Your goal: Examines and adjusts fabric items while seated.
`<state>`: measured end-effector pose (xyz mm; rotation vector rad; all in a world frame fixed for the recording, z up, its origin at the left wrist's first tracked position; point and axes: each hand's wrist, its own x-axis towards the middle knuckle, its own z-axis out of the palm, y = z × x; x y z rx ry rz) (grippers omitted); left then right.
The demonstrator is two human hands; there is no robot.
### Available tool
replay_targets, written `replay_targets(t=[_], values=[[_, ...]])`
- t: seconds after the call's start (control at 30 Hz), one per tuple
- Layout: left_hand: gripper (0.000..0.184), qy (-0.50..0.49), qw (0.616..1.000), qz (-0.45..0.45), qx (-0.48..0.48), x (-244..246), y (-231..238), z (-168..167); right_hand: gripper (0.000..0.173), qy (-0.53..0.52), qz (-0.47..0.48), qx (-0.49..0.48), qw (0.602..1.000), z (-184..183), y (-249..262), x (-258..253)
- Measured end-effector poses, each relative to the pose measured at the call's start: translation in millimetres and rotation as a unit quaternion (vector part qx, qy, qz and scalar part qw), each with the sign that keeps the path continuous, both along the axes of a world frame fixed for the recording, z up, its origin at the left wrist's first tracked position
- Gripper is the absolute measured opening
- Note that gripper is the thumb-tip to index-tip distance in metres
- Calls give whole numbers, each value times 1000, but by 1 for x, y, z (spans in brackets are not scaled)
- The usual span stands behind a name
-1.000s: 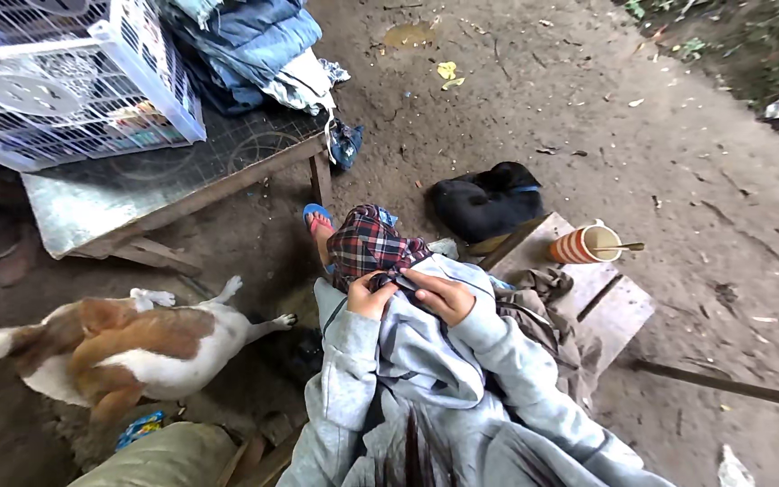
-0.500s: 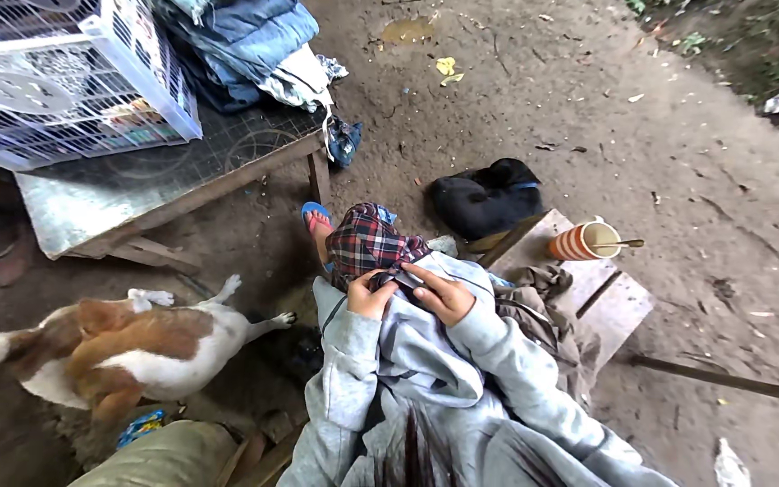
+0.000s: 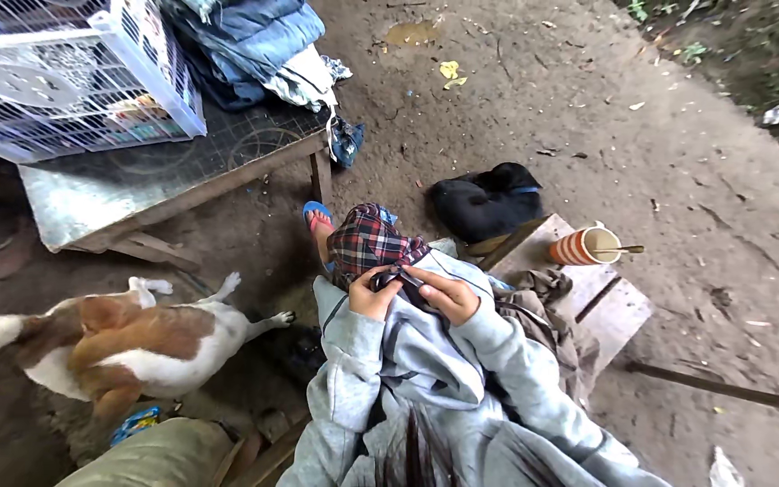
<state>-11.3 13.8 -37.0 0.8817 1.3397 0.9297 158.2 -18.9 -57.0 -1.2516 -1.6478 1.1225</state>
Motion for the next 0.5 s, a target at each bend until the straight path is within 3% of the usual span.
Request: replay_targets(t=[0.3,0.5], values=[[16,8,1000,-15,0,0,2,-4,40,-137,-39,71,987,-4,-3,0],[9,17,1000,1,-20,-1,3,-4,47,-50,-38,5,998,-6,-4,6]])
